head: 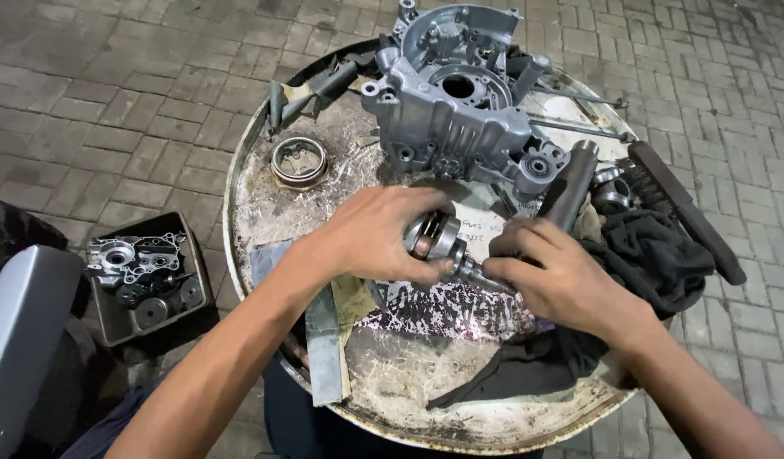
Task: The person cleans a metallic engine component using a wire brush and a cloth. They scrub the surface of the part and wipe it down repeatedly while working over a metal barrel.
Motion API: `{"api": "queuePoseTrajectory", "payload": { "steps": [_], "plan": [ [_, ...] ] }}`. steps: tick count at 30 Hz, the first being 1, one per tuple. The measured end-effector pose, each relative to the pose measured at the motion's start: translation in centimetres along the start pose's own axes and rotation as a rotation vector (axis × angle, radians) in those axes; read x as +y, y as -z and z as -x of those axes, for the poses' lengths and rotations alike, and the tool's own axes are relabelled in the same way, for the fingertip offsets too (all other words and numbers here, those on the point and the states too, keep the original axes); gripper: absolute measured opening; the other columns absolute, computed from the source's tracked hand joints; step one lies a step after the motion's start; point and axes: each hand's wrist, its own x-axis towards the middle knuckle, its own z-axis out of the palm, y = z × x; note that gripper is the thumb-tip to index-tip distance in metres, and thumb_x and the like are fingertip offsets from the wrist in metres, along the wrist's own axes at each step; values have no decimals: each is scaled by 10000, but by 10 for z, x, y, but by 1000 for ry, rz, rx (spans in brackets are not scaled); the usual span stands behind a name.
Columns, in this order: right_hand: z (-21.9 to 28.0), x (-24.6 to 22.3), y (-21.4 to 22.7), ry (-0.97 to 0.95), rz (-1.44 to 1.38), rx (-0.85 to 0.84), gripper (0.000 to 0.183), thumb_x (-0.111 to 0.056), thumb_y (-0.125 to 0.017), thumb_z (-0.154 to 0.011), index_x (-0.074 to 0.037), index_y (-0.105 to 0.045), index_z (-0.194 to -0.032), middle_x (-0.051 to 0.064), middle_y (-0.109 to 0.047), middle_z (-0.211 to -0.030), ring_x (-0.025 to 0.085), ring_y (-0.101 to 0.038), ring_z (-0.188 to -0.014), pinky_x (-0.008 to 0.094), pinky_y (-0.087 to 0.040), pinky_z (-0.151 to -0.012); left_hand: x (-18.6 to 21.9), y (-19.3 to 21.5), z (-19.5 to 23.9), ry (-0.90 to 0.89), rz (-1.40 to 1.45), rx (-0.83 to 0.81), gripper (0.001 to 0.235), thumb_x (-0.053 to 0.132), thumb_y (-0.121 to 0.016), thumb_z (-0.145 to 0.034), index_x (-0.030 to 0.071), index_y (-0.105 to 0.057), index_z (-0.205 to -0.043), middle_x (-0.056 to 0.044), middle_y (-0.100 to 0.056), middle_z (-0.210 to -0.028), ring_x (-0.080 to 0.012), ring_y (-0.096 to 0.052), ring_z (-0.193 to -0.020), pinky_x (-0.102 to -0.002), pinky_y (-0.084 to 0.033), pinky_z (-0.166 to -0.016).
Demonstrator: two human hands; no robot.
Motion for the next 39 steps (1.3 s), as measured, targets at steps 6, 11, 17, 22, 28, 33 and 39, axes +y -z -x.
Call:
{"api": "queuePoseTrajectory", "payload": {
  "steps": [6,11,17,22,28,33,39],
  "plan": [
    [6,7,-12,-41,-73,-102,317,-101,-483,-917,-206,-718,-1103,108,-644,-940,268,-640,-905,438,-552,-884,-5,-2,-3,-1,5,-10,893,639,-646,-690,39,-595,-1350,-146,-704,-1250,-188,-650,-687,-276,-403,-540],
    [13,5,-22,-22,-118,-106,374,-88,-457,-888,-203,-714,-1135,114,-640,-950,280,-632,-878,434,-544,-826,7,1,4,2,20,0,826,627,-653,-693,69,-628,-1302,-124,-735,-1173,-237,-683,-735,-290,-441,-547],
    [14,9,-17,-11,-116,-86,417,-85,-428,-875,-196,-710,-1161,120,-628,-957,311,-621,-854,444,-537,-759,1,3,2,-15,8,-6,855,667,-611,-674,83,-634,-1298,-117,-734,-1170,-243,-679,-747,-298,-449,-537],
    [10,-2,-17,-1,-60,-40,301,-133,-447,-970,-186,-710,-1107,112,-602,-933,370,-621,-894,507,-550,-792,4,1,0,19,1,-26,902,673,-581,-681,45,-608,-1328,-156,-706,-1245,-283,-715,-874,-319,-500,-598],
    [-8,-8,-2,43,-37,23,359,-226,-342,-1059,-187,-696,-1106,48,-615,-1028,326,-614,-995,500,-535,-913,2,2,1,-1,18,22,845,657,-608,-714,45,-636,-1297,-163,-720,-1210,-261,-703,-746,-298,-483,-568],
    [-2,-5,-1,-18,10,-182,348,-41,-488,-902,-203,-727,-1097,85,-680,-963,248,-650,-904,398,-532,-809,-4,-3,0,21,5,-9,918,698,-602,-687,100,-579,-1383,-110,-691,-1287,-138,-592,-647,-236,-372,-505],
    [37,14,-25,-159,29,-97,338,-102,-417,-976,-244,-698,-1098,27,-670,-1039,213,-624,-1037,396,-510,-961,3,2,3,6,-25,-95,918,673,-591,-690,79,-559,-1388,-139,-653,-1354,-215,-664,-845,-263,-400,-554]
  ]
}}
